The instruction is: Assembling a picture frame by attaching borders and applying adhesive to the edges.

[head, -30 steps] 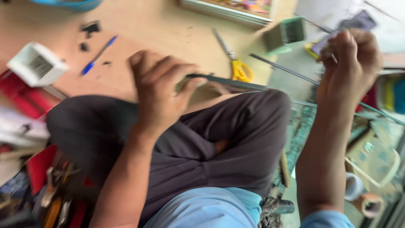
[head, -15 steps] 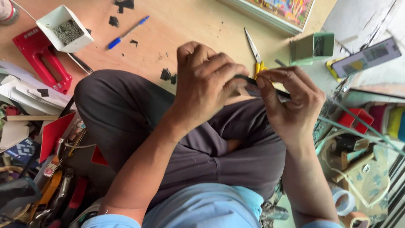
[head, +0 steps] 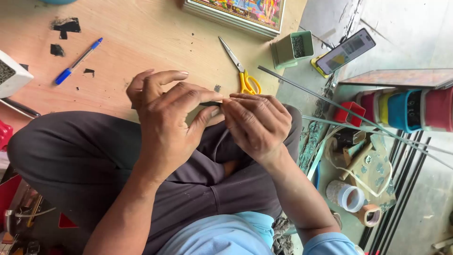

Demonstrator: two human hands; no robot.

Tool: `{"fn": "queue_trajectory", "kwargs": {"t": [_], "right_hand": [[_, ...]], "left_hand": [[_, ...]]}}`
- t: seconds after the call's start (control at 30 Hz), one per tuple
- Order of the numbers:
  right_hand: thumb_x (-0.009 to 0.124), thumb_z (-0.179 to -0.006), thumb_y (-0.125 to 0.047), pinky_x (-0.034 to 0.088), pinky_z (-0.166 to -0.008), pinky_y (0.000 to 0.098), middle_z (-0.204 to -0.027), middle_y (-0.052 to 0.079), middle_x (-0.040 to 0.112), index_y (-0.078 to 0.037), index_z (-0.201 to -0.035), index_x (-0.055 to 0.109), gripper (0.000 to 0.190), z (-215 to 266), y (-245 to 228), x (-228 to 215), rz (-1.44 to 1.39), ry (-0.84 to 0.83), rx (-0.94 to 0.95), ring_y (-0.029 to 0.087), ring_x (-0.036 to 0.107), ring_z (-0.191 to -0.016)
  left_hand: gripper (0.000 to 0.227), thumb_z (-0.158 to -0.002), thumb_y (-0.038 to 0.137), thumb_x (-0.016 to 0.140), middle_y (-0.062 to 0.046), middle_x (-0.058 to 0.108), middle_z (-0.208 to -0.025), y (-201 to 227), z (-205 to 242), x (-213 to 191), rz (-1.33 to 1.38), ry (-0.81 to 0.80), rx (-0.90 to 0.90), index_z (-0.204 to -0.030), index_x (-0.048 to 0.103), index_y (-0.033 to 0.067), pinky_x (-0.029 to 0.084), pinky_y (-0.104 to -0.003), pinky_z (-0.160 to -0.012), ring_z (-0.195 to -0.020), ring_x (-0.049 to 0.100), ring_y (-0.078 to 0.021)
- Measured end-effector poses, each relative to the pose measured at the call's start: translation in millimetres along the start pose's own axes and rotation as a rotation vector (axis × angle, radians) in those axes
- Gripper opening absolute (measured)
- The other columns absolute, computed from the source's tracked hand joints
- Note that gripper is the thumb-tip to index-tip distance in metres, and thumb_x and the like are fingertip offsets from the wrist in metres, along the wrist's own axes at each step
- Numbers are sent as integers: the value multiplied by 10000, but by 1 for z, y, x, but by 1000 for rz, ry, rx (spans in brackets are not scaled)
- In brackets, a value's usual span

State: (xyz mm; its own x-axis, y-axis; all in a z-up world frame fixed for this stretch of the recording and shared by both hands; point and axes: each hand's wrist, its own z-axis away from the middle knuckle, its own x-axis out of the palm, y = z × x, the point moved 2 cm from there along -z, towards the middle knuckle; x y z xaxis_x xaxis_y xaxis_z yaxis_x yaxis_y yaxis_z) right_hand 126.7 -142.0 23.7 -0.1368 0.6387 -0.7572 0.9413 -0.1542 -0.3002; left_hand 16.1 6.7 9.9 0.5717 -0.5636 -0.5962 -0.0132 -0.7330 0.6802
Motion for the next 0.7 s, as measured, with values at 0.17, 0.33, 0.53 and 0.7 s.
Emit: {"fn": "queue_trajectory", "kwargs": {"t": [0.17,0.33,0.53,0.7], "right_hand": [[825,-891,-36,608,-826,338,-1021,103,749,-4,-1105,743,231,0,4,-2,40,44,-151,239,766,-1010],[780,-886,-19,603,-799,338,-1033,113,765,0,-1091,759,208,9,7,-1,90,51,-226,247,763,-1040],[784,-944,-64,556,-1021,419,-1099,80,778,-43,-1133,781,189,22,0,-2,187,34,-231,208,754,-1092],[769,-1011,-84,412,-1161,491,-1185,70,761,-64,-1202,788,193,33,-10,4,260,35,-172,200,717,-1194]], "left_hand": [[164,-896,258,865,80,758,-1030,5,-4,-1,28,-5,-41,-1022,777,202,242,-455,-1159,-1267,510,-194],[154,-856,271,884,93,745,-964,6,0,5,11,-61,-95,-951,780,210,212,-469,-1166,-1296,481,-207],[145,-867,265,887,102,732,-973,8,2,5,-20,-90,-145,-981,805,233,214,-452,-1165,-1306,443,-210],[164,-885,225,885,79,714,-997,5,7,3,-67,-94,-111,-1027,804,215,220,-449,-1186,-1335,434,-220]]}}
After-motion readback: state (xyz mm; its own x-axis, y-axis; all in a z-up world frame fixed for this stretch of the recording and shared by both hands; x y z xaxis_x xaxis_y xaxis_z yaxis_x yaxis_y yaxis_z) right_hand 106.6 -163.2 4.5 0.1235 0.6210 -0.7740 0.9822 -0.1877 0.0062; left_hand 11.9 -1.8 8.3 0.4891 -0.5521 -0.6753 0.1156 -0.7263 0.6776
